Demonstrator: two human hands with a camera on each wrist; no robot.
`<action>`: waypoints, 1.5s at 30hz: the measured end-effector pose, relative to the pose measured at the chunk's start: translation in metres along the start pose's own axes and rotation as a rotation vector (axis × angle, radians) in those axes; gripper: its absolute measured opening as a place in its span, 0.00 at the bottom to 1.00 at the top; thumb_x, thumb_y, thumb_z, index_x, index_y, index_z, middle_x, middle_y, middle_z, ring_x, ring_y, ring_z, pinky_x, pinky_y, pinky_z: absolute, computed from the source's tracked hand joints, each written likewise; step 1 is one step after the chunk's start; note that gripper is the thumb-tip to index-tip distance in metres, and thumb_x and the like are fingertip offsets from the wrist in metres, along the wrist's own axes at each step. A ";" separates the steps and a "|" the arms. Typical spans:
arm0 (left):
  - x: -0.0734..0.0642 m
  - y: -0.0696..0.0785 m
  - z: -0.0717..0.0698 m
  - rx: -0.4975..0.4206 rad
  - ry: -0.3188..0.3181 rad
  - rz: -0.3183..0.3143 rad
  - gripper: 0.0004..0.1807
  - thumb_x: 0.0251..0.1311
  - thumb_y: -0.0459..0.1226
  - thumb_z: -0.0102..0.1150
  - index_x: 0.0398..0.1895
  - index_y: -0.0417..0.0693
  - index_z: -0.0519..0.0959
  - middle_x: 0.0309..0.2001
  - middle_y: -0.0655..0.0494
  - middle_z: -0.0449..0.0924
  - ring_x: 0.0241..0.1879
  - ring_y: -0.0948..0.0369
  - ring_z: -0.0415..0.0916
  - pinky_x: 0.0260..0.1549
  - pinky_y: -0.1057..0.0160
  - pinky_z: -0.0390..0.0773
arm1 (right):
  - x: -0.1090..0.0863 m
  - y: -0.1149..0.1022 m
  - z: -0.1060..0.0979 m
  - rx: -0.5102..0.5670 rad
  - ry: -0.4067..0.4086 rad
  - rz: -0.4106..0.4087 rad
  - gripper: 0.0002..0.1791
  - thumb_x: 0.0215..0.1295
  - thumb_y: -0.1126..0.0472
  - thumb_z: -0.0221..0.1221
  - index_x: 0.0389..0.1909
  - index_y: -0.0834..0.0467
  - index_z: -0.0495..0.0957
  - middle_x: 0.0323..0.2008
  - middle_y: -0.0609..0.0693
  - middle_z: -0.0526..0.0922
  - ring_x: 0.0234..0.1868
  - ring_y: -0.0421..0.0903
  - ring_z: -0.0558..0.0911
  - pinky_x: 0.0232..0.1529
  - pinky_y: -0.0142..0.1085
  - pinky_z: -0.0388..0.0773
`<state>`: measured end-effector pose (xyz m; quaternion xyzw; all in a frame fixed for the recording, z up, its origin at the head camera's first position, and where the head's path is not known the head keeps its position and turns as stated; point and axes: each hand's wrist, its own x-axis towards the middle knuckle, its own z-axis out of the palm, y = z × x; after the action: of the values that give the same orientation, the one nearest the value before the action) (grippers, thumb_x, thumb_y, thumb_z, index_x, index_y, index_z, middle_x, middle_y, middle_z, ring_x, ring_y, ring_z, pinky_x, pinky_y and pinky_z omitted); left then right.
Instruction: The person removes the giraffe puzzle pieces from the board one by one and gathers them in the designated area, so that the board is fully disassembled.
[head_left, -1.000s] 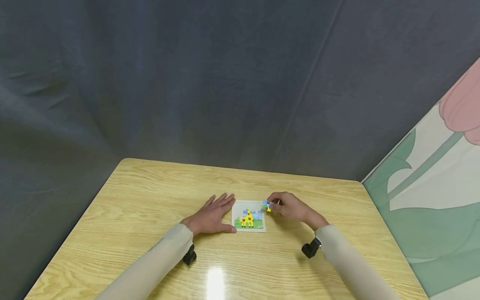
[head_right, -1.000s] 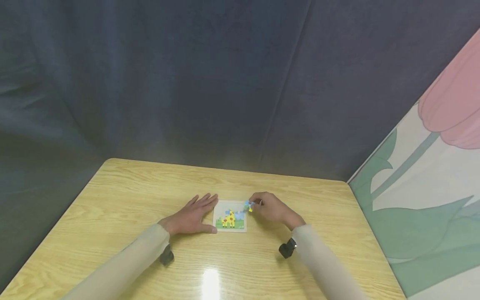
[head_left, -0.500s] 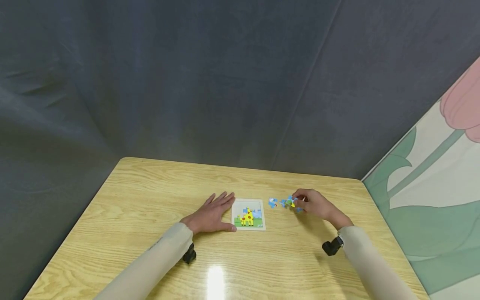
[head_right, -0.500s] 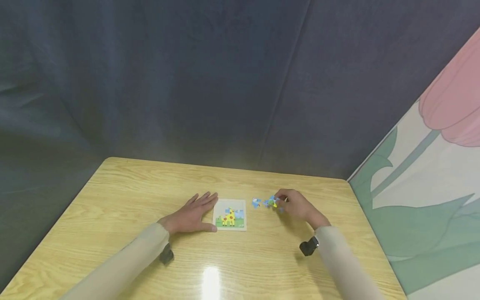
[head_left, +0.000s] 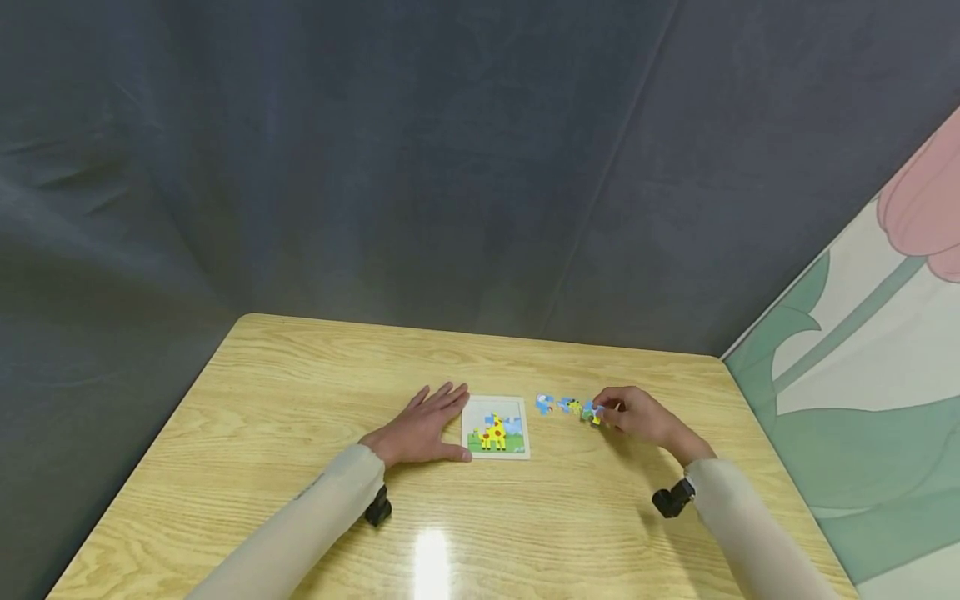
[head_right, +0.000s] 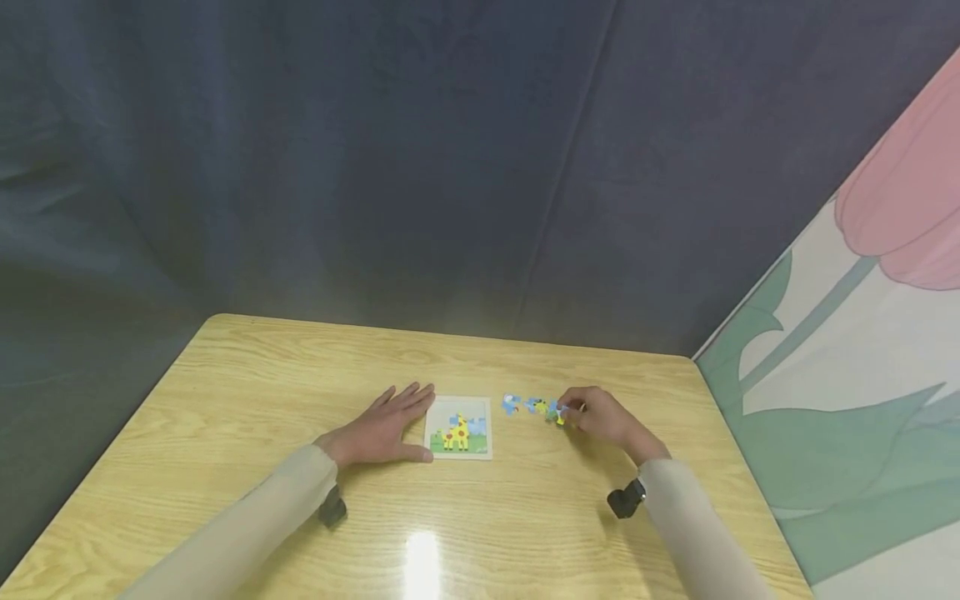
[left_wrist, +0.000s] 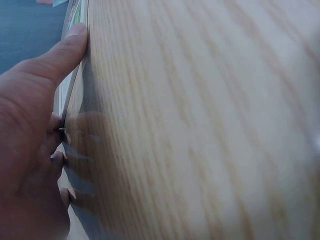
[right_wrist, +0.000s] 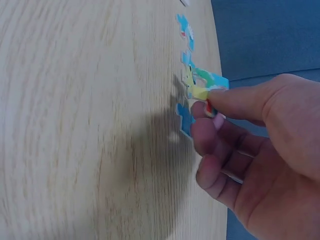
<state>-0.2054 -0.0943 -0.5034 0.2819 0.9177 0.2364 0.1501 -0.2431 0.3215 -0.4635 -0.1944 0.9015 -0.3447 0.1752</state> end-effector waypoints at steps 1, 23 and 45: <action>0.000 0.000 0.000 -0.004 -0.001 0.002 0.56 0.68 0.64 0.64 0.88 0.49 0.50 0.89 0.55 0.42 0.90 0.51 0.36 0.87 0.39 0.35 | -0.001 0.000 0.001 0.006 -0.011 -0.003 0.10 0.80 0.66 0.56 0.50 0.66 0.83 0.36 0.59 0.84 0.27 0.42 0.76 0.27 0.32 0.74; 0.000 -0.002 0.002 -0.008 0.000 0.000 0.56 0.68 0.64 0.64 0.88 0.49 0.50 0.89 0.56 0.41 0.90 0.51 0.36 0.87 0.39 0.35 | 0.021 -0.031 0.045 0.018 -0.083 -0.048 0.02 0.72 0.67 0.66 0.40 0.61 0.82 0.32 0.49 0.81 0.29 0.37 0.74 0.28 0.28 0.73; 0.000 0.000 0.001 -0.007 0.003 -0.002 0.57 0.68 0.64 0.64 0.88 0.49 0.49 0.89 0.56 0.41 0.90 0.52 0.36 0.87 0.39 0.35 | 0.037 -0.054 0.061 -0.087 -0.058 -0.098 0.02 0.75 0.66 0.63 0.42 0.59 0.84 0.35 0.48 0.85 0.31 0.38 0.75 0.30 0.28 0.73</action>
<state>-0.2054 -0.0940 -0.5040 0.2802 0.9172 0.2400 0.1501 -0.2352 0.2329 -0.4755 -0.2554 0.8996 -0.3077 0.1755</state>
